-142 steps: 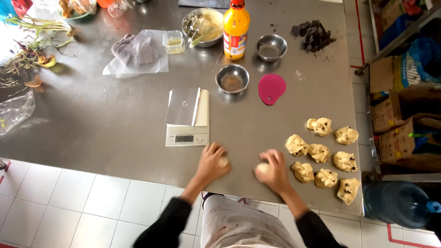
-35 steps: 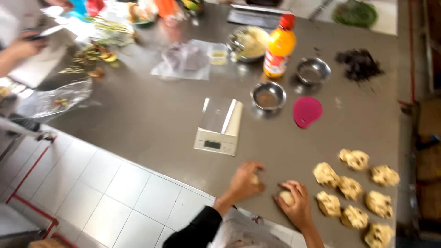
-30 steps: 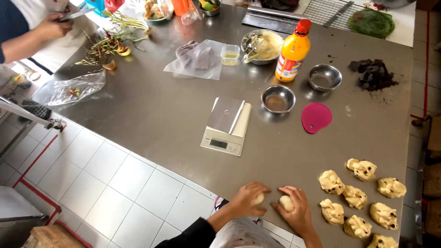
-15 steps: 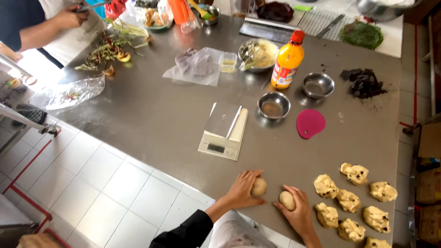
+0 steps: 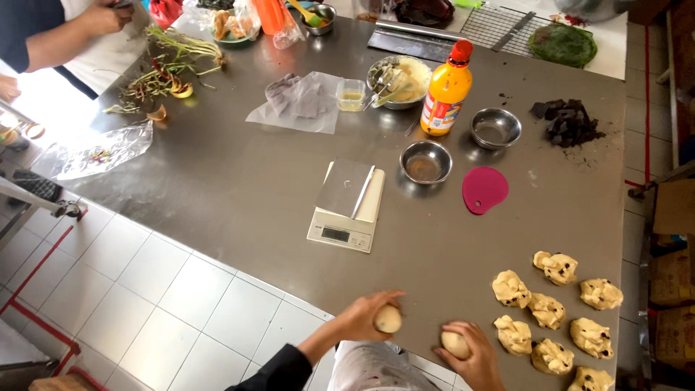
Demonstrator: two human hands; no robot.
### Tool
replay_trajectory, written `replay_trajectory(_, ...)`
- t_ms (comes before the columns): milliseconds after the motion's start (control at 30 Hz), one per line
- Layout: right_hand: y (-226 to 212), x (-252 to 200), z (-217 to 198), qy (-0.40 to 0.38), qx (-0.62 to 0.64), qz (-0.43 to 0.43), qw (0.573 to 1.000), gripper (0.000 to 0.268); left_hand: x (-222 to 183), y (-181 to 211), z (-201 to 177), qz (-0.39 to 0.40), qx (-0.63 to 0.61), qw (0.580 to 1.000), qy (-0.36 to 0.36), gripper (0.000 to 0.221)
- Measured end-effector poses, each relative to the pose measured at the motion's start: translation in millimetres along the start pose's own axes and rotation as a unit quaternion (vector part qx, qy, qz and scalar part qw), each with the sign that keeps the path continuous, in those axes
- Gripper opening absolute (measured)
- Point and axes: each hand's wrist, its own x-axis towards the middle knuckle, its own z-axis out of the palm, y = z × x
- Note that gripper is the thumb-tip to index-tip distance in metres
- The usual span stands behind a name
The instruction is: The person divides a large piece of dough into smaller portions using a bench scraper and weighs each piece on a digital scale before rolling them into balls.
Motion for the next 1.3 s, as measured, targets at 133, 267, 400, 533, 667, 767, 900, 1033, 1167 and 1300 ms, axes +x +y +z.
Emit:
replay_trajectory(133, 0.7, 6.3, -9.7, 0.053, -0.016, -0.005, 0.998, 0.063, 20.4, 13.3, -20.2, 0.059, 0.177, 0.979, 0.081, 0.107)
replay_trajectory(267, -13.6, 12.6, -8.4, -0.025, -0.016, -0.017, 0.999, 0.064, 33.6, 19.8, 7.1, 0.045, 0.005, 0.999, 0.015, 0.1)
replay_trajectory(400, -15.3, 4.1, -18.3, -0.098, 0.002, -0.012, 0.995, 0.062, 6.0, 11.0, 10.0, -0.018, 0.037, 0.995, -0.092, 0.099)
replay_trajectory(533, -23.1, -9.2, -36.6, -0.153, -0.006, 0.063, 0.986, 0.059, -23.2, -6.0, -2.9, -0.023, -0.001, 0.999, -0.043, 0.089)
replay_trajectory(667, -28.1, -6.6, -65.5, -0.24, 0.014, 0.19, 0.952, 0.065, 3.1, -18.8, 11.0, -0.075, -0.164, 0.983, 0.037, 0.092)
replay_trajectory(767, -7.3, 40.6, -104.2, -0.158, 0.068, 0.193, 0.966, 0.073, 82.7, -23.9, 28.1, 0.027, -0.176, 0.978, 0.104, 0.099)
replay_trajectory(900, 41.2, 141.6, -135.7, 0.014, 0.12, 0.122, 0.985, 0.059, 230.9, -25.6, 67.5, 0.052, -0.164, 0.977, 0.13, 0.104)
replay_trajectory(1033, 75.1, 189.1, -118.0, -0.027, 0.077, 0.099, 0.992, 0.078, 293.6, -37.6, 75.7, 0.064, -0.072, 0.989, 0.113, 0.106)
replay_trajectory(1167, 96.8, 186.9, -117.1, -0.105, -0.071, 0.099, 0.987, 0.092, 285.2, -46.9, 50.8, 0.134, 0.029, 0.988, 0.069, 0.113)
replay_trajectory(1300, 98.6, 188.8, -129.5, -0.125, -0.131, 0.101, 0.978, 0.091, 288.5, -48.7, 49.5, 0.06, -0.083, 0.995, 0.006, 0.104)
